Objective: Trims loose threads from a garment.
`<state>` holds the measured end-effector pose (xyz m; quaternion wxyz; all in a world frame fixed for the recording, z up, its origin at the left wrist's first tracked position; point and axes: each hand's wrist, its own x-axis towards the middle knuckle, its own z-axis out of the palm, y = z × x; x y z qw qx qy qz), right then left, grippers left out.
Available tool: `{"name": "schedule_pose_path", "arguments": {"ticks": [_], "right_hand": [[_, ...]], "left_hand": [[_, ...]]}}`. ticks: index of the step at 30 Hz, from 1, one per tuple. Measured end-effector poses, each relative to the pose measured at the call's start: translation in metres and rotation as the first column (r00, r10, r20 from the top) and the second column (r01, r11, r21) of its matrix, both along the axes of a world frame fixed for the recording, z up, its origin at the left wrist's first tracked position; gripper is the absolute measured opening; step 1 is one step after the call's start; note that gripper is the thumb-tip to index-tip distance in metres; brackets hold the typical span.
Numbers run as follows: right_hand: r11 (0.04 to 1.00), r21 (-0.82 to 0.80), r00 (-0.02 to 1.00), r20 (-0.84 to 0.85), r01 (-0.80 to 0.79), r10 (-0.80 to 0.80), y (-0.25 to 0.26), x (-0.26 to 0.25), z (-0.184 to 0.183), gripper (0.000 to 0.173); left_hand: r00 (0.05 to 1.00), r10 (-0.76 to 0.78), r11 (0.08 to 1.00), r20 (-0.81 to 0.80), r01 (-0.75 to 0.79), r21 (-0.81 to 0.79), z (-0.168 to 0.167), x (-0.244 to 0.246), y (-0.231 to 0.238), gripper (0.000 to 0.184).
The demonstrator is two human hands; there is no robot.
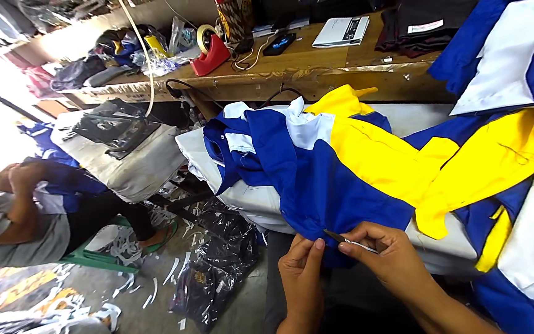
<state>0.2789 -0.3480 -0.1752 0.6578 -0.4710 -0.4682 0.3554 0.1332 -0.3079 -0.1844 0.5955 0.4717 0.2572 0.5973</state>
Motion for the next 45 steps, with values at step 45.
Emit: {"name": "schedule_pose_path", "arguments": {"ticks": [45], "right_hand": [[0.923,0.347,0.605,0.703,0.167,-0.374,-0.003,0.024,0.003,0.027]], "left_hand": [[0.978,-0.198,0.953,0.06,0.207,-0.221,0.014,-0.016,0.006,0.017]]}}
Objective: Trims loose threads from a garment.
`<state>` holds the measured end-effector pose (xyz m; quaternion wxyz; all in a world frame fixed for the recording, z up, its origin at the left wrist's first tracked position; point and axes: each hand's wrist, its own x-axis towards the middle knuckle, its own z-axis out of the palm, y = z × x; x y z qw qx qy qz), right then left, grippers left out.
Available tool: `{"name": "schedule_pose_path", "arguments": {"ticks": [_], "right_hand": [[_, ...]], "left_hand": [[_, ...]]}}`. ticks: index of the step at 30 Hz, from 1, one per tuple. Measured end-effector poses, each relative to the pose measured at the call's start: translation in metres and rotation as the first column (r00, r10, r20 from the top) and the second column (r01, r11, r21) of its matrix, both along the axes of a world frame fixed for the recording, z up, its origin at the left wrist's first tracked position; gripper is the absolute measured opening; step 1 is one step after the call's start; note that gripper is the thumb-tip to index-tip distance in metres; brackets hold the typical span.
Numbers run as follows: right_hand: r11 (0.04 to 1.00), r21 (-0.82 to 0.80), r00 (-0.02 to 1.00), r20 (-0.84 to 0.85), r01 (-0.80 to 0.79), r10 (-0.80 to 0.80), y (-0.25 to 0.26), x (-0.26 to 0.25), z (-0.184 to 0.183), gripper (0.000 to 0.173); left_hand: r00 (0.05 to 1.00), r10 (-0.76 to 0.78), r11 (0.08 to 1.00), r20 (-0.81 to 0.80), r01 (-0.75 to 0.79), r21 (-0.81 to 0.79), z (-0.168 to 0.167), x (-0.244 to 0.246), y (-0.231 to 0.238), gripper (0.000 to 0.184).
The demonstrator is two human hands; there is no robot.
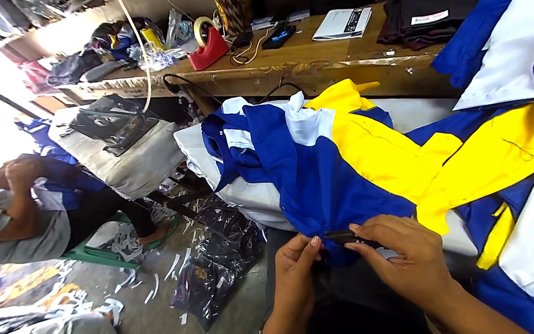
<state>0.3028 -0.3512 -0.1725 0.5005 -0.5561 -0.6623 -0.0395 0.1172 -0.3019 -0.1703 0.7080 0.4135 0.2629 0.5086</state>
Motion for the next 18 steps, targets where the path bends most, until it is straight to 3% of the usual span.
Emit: {"name": "schedule_pose_path", "arguments": {"ticks": [3,7,11,18], "right_hand": [[0.978,-0.133,0.958,-0.261,-0.16,0.121,0.002,0.004,0.0,0.025],[0.92,-0.172,0.807,-0.554,-0.353,0.206,0.004,0.004,0.001,0.016],[0.944,-0.143,0.81,-0.562,-0.297,0.169,0.002,-0.002,0.0,0.014],[0.991,-0.098,0.919,-0.392,-0.087,0.042,-0.002,-0.014,-0.006,0.024]], "left_hand": [[1.0,0.013,1.0,0.006,-0.013,0.006,-0.001,0.002,-0.001,0.016],[0.999,0.035,0.999,0.013,-0.036,0.039,-0.002,0.004,-0.002,0.015],[0.998,0.061,0.996,0.026,-0.062,0.068,-0.003,0.005,-0.003,0.015],[0.993,0.122,0.984,-0.003,-0.12,0.134,-0.004,0.011,-0.005,0.014]]}}
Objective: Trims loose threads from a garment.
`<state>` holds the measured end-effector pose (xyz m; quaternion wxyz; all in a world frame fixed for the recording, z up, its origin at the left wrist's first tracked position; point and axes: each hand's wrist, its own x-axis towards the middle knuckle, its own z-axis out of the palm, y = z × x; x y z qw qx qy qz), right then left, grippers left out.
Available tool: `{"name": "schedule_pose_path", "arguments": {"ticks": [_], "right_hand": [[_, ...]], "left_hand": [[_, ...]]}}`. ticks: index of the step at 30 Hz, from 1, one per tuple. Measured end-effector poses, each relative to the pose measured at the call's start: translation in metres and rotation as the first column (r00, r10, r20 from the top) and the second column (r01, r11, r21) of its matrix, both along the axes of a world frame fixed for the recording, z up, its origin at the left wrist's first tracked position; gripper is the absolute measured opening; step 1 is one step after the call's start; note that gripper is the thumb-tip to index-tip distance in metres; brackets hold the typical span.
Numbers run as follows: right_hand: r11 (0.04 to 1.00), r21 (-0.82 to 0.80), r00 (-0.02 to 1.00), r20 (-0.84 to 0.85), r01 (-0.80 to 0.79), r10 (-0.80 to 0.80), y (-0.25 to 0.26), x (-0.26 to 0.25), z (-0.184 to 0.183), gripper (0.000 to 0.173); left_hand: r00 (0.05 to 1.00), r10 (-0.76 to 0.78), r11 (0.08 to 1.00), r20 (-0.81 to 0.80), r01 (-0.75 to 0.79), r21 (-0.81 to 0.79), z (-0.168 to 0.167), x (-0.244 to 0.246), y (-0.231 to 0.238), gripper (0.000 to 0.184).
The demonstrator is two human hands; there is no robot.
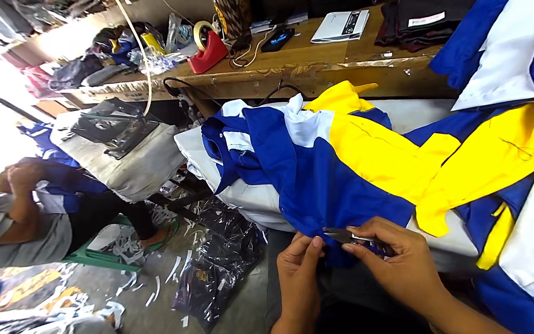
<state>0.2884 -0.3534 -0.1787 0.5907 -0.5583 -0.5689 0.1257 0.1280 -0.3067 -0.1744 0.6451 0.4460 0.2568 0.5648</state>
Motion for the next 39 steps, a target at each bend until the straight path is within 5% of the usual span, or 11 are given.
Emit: {"name": "schedule_pose_path", "arguments": {"ticks": [6,12,17,22,26,28,30,33,39], "right_hand": [[0.996,-0.023,0.981,-0.174,-0.089,0.084,0.002,-0.005,-0.002,0.017],[0.937,-0.062,0.841,-0.466,-0.343,0.276,-0.001,0.001,0.005,0.014],[0.951,0.012,0.94,-0.144,-0.31,0.309,0.006,0.009,0.014,0.034],[0.953,0.13,0.923,0.313,-0.275,0.224,0.03,0.007,0.023,0.021],[0.938,0.032,0.929,0.157,-0.345,0.336,0.041,0.001,0.025,0.014],[0.893,-0.056,0.89,-0.124,-0.447,0.438,0.041,0.003,0.029,0.011],[0.882,-0.096,0.879,-0.187,-0.461,0.439,0.04,0.013,0.032,0.017],[0.943,-0.137,0.943,0.1,-0.303,0.318,0.031,0.035,0.033,0.043],[0.975,0.038,0.849,0.5,-0.22,0.172,0.027,0.052,0.04,0.028]], "left_hand": [[0.993,0.072,0.988,-0.09,-0.059,0.143,-0.007,0.002,-0.001,0.015],[0.999,0.006,0.998,-0.032,-0.004,0.058,-0.005,-0.002,0.0,0.015],[1.0,-0.015,1.0,-0.016,0.014,-0.022,-0.001,-0.005,0.001,0.016],[0.998,-0.028,0.999,-0.059,0.03,0.04,0.002,-0.007,0.003,0.014],[0.982,0.0,0.981,-0.189,0.037,0.193,-0.001,-0.011,0.006,0.015],[0.981,-0.032,0.987,-0.19,0.061,0.147,-0.001,-0.012,0.006,0.015],[0.985,-0.072,0.993,-0.158,0.086,0.08,0.001,-0.013,0.008,0.016],[0.988,-0.099,0.994,-0.12,0.104,0.038,0.004,-0.016,0.012,0.018],[0.988,-0.116,0.992,-0.106,0.121,0.04,0.008,-0.015,0.013,0.018]]}}
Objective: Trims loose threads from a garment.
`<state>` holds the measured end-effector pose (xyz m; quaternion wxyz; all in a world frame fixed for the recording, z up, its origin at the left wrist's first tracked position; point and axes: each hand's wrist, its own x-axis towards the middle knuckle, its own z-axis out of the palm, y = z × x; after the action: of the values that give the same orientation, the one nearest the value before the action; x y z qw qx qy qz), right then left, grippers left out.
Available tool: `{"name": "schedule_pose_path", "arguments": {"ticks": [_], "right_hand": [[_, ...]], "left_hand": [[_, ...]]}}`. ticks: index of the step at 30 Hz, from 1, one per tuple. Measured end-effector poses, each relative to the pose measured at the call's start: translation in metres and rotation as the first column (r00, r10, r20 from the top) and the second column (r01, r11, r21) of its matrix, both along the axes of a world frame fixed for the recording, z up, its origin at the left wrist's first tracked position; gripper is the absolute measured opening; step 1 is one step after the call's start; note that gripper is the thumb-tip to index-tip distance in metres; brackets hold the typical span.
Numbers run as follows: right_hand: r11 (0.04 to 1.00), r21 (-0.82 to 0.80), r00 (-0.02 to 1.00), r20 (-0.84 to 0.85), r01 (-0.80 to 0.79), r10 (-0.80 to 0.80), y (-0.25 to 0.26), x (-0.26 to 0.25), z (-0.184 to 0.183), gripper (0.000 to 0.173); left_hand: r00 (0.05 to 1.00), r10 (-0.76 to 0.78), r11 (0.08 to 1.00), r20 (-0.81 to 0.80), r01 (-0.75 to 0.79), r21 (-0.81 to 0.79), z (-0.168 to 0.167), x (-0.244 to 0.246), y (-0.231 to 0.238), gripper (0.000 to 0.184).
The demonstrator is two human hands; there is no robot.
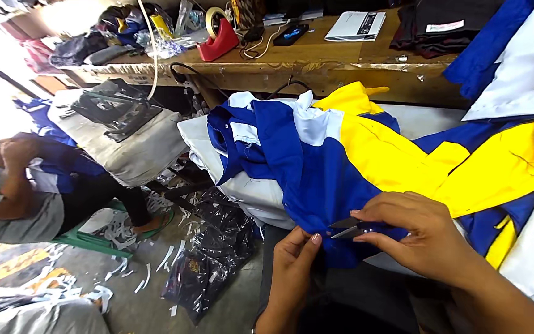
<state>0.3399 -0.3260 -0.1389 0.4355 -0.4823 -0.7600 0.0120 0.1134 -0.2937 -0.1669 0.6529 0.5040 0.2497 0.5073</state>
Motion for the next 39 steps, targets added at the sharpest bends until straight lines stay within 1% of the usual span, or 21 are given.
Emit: {"name": "schedule_pose_path", "arguments": {"ticks": [3,8,15,17,18,21,23,24,26,27,28,29,31,33,34,35,37,38,39], "right_hand": [[0.998,0.056,0.996,0.093,-0.004,-0.001,0.004,-0.001,0.006,0.026],[0.996,0.077,0.983,0.183,-0.041,0.026,0.008,-0.002,0.013,0.026],[0.997,0.029,0.982,0.178,-0.067,0.061,0.012,0.002,0.013,0.028],[0.997,-0.027,0.992,0.105,-0.066,0.069,0.011,0.003,0.009,0.028],[0.995,-0.075,0.997,0.042,-0.061,0.064,0.009,0.004,0.007,0.029],[0.972,-0.22,0.969,-0.247,-0.081,0.025,0.007,0.001,0.002,0.037],[0.964,-0.238,0.917,-0.398,-0.115,0.011,0.012,-0.005,0.002,0.041],[0.965,-0.232,0.898,-0.44,-0.123,0.009,0.018,-0.009,0.003,0.04],[0.971,-0.224,0.887,-0.46,-0.083,-0.03,0.038,-0.017,0.015,0.032],[0.973,-0.229,0.899,-0.432,-0.033,-0.072,0.051,-0.019,0.025,0.03],[0.97,-0.24,0.914,-0.387,0.025,-0.119,0.067,-0.022,0.037,0.031],[0.961,-0.261,0.925,-0.337,0.088,-0.176,0.085,-0.025,0.05,0.036],[0.915,-0.362,0.923,-0.259,0.18,-0.284,0.126,-0.035,0.071,0.061],[0.827,-0.506,0.922,-0.143,0.246,-0.361,0.168,-0.049,0.077,0.085],[0.783,-0.557,0.925,-0.065,0.278,-0.374,0.187,-0.056,0.073,0.087],[0.745,-0.592,0.928,0.013,0.307,-0.371,0.203,-0.06,0.066,0.078],[0.677,-0.657,0.934,0.134,0.333,-0.33,0.226,-0.063,0.048,0.038],[0.673,-0.671,0.942,0.126,0.313,-0.312,0.232,-0.06,0.042,0.025],[0.705,-0.657,0.949,0.05,0.266,-0.311,0.234,-0.054,0.039,0.02]], "left_hand": [[0.999,0.007,0.999,-0.033,-0.005,0.051,-0.001,0.0,0.001,0.017],[0.996,0.014,0.987,-0.089,0.0,0.163,-0.002,-0.003,0.002,0.017],[0.991,0.004,0.965,-0.137,0.032,0.259,-0.007,-0.007,0.006,0.015],[0.991,-0.005,0.97,-0.137,0.038,0.239,-0.007,-0.009,0.008,0.015],[0.992,-0.009,0.98,-0.125,0.034,0.196,-0.005,-0.01,0.01,0.015],[0.998,-0.014,0.999,-0.068,0.012,-0.037,0.004,-0.014,0.028,0.019],[0.999,0.013,0.987,-0.05,-0.02,-0.158,0.016,-0.016,0.041,0.025],[0.999,0.024,0.982,-0.047,-0.032,-0.188,0.021,-0.017,0.046,0.027],[0.998,0.032,0.985,-0.056,-0.041,-0.166,0.025,-0.018,0.05,0.027],[0.997,0.027,0.993,-0.075,-0.035,-0.113,0.022,-0.019,0.051,0.026],[0.994,0.026,0.998,-0.107,-0.031,-0.05,0.018,-0.02,0.05,0.025],[0.991,0.024,1.0,-0.13,-0.024,0.007,0.013,-0.02,0.048,0.024],[0.987,0.025,0.997,-0.159,-0.013,0.076,0.003,-0.019,0.043,0.023],[0.987,0.03,0.996,-0.156,-0.017,0.088,-0.005,-0.017,0.039,0.022],[0.99,0.03,0.997,-0.138,-0.019,0.078,-0.008,-0.016,0.038,0.023],[0.993,0.035,0.998,-0.116,-0.029,0.054,-0.01,-0.015,0.036,0.023],[0.996,0.039,0.999,-0.077,-0.041,-0.021,-0.016,-0.016,0.035,0.018],[0.997,0.016,0.999,-0.072,-0.02,-0.048,-0.021,-0.018,0.036,0.013],[0.997,-0.016,0.997,-0.082,0.01,-0.073,-0.027,-0.02,0.036,0.012]]}}
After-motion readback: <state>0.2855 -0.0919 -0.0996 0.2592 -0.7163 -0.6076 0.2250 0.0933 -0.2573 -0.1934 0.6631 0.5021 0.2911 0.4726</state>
